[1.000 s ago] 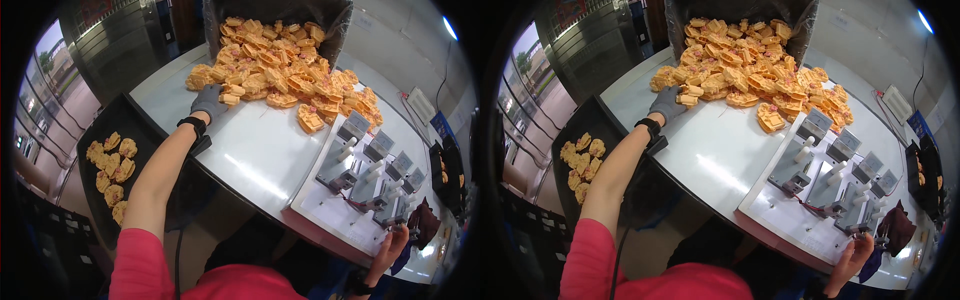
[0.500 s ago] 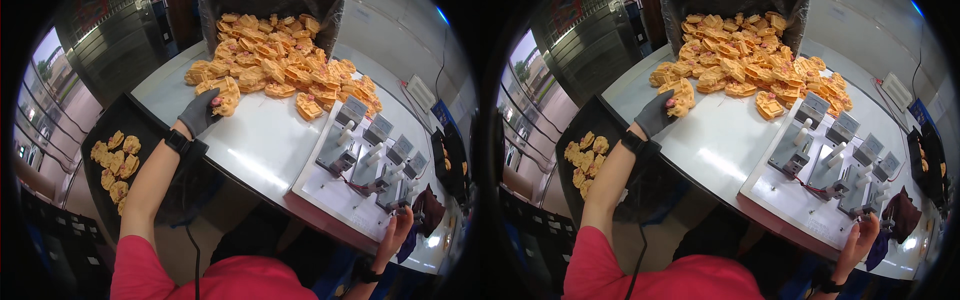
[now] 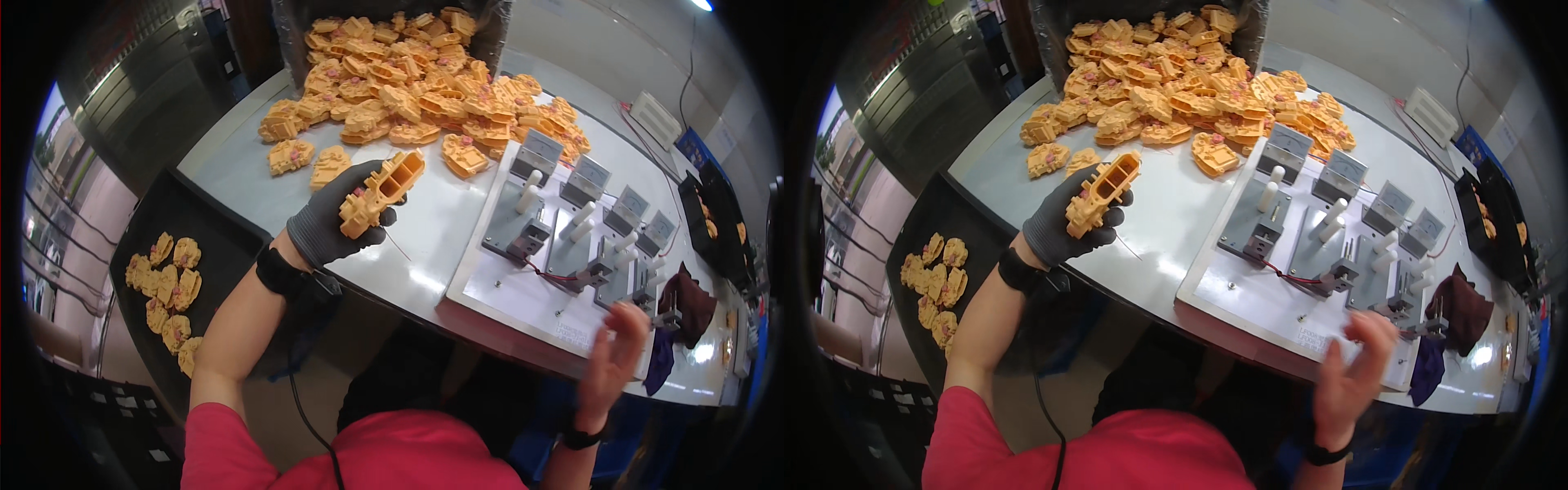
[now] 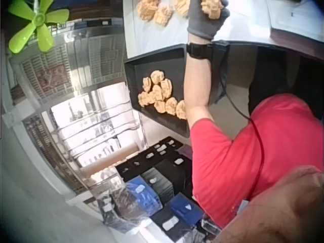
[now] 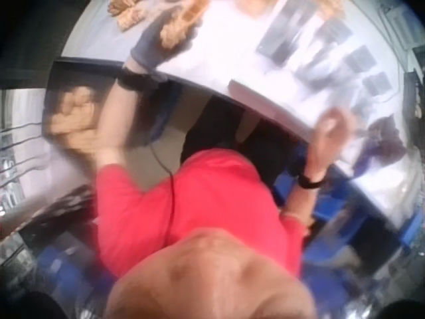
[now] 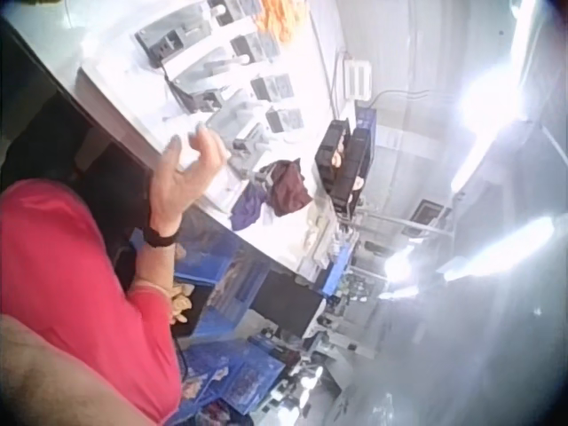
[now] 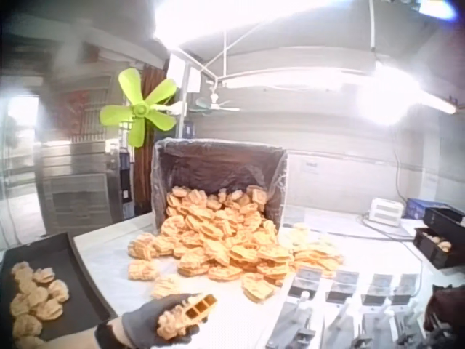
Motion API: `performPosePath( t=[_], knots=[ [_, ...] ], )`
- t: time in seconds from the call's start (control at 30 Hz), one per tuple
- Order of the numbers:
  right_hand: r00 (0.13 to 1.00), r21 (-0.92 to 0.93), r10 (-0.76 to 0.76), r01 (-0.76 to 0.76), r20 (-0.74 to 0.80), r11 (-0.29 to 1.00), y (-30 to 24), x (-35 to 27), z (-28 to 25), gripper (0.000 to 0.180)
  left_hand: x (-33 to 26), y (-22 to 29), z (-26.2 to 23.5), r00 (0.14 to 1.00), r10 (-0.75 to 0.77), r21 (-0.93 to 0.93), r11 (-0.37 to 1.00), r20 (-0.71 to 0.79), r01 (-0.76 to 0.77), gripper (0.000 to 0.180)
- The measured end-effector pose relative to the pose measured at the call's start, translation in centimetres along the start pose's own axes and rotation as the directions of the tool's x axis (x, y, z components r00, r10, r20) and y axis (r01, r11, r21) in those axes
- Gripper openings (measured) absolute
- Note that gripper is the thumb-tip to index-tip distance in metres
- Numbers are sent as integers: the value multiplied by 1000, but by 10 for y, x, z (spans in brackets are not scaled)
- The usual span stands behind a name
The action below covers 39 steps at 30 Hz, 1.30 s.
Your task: The person repeatedly picks up yellow plastic components from a pile and places them into a testing jig on a white workbench. They manipulate the parts to fit them into the jig's slots, then remove them and return them to the pile or a nearby bin. The process is repeated continuously throughout the clip.
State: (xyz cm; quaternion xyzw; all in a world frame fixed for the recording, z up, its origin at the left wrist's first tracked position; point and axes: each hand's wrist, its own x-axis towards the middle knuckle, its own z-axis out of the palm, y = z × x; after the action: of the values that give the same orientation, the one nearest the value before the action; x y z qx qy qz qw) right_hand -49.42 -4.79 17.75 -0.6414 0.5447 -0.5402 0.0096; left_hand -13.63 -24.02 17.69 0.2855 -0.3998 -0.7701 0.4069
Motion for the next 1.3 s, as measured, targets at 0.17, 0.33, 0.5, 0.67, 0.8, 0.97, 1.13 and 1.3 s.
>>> performPosePath(
  t=[0.17,0.33,0.5,0.67,0.8,0.97,1.13,1.3],
  knots=[
    [969,147,111,-145,219,978,-25,26,66,55,11,-3,31,996,-19,73,997,85,13,41],
    [951,194,149,-206,271,959,-18,29,85,55,13,-24,29,915,259,517,762,309,-390,47],
    [961,306,211,-258,181,916,-10,20,95,53,30,-10,49,913,-300,-383,837,275,390,51],
    [953,403,265,-301,145,864,-5,22,95,53,31,-15,53,875,-301,-507,723,380,469,51],
    [961,321,191,-250,202,913,-10,27,91,51,36,-17,53,853,-352,-510,689,385,514,48],
    [961,413,85,-192,263,890,-2,26,87,41,60,-9,57,954,-300,56,952,-20,301,51],
    [966,424,99,-196,239,884,-6,28,84,39,92,-2,119,969,236,746,658,-74,-103,67],
    [971,448,88,-183,224,875,-9,26,84,38,113,5,146,922,330,977,-5,204,-215,76]
  ],
)
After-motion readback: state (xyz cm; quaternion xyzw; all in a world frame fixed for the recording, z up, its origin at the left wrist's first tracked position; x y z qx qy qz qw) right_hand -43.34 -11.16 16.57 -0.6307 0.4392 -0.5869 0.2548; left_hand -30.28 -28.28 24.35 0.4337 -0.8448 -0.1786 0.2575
